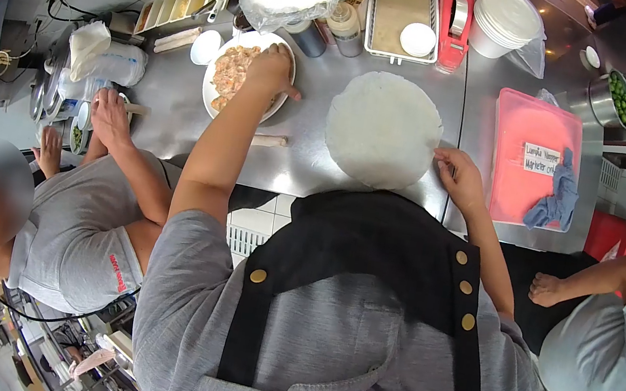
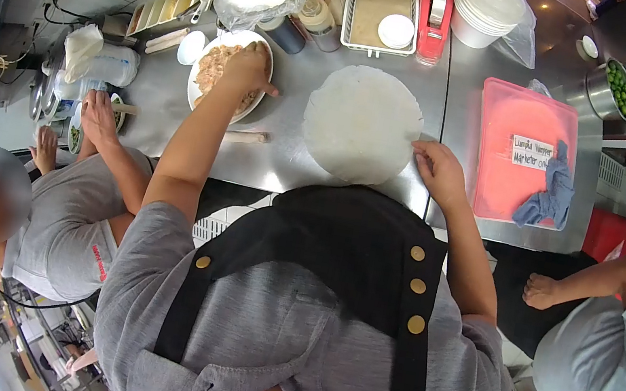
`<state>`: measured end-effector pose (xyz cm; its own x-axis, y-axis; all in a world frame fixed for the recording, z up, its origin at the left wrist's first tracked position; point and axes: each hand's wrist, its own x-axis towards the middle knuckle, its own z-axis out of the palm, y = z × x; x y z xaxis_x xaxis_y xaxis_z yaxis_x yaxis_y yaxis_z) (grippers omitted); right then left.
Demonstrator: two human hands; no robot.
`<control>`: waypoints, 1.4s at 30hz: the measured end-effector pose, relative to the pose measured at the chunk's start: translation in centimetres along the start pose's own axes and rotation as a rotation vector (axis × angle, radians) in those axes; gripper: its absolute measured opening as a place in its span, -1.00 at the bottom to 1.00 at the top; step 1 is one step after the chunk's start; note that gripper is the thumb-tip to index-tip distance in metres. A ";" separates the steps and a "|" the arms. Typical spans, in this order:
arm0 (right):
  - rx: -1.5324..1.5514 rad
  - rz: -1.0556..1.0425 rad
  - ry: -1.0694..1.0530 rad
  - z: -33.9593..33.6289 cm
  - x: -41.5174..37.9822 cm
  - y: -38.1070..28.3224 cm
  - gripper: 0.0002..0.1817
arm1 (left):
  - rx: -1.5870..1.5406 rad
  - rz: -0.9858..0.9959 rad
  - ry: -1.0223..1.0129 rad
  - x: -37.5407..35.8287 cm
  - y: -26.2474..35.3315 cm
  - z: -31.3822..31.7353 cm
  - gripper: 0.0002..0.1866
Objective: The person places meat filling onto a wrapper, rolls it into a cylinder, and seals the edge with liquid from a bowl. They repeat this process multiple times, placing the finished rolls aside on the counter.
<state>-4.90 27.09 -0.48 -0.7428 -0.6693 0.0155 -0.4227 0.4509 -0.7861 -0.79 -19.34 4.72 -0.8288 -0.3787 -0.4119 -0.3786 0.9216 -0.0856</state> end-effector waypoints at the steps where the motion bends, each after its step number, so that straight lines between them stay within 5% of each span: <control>1: 0.017 0.019 0.011 0.1 0.0 0.3 -0.74 | 0.129 0.003 0.093 -0.4 0.6 0.5 0.20; 14: 0.069 0.015 0.024 0.7 0.4 0.9 -0.73 | 0.060 0.018 0.190 -2.7 0.7 2.6 -0.10; 17: 0.064 0.027 0.015 0.3 0.4 1.0 -0.73 | -0.188 0.191 0.454 -2.6 -2.0 3.5 -0.29; 19: 0.051 0.010 0.034 0.2 0.5 1.2 -0.73 | -0.412 0.087 0.620 -2.7 -4.7 2.3 -0.50; 21: 0.032 -0.004 0.046 0.1 0.3 1.3 -0.72 | -0.784 -0.285 0.609 -2.1 -7.7 2.0 -0.60; 25: 0.023 0.013 0.021 -0.2 0.6 0.9 -0.72 | -0.672 -0.456 0.334 1.0 -14.6 4.8 -0.54; 28: 0.030 0.005 0.033 -0.2 0.8 0.3 -0.72 | -0.916 -0.246 0.289 2.3 -16.7 7.0 -0.14; 35: -0.053 0.003 0.046 -0.5 0.6 0.1 -0.74 | -0.850 -0.274 0.086 4.2 -17.7 5.5 -0.28; 42: -0.010 0.041 0.078 -0.1 0.0 -0.1 -0.75 | -0.450 -0.036 0.228 7.7 -18.9 6.8 -0.47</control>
<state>-4.91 27.13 -0.38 -0.7973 -0.6027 0.0317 -0.3963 0.4831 -0.7808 2.83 -39.08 -3.02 -0.8617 -0.4649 -0.2034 -0.5074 0.7985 0.3241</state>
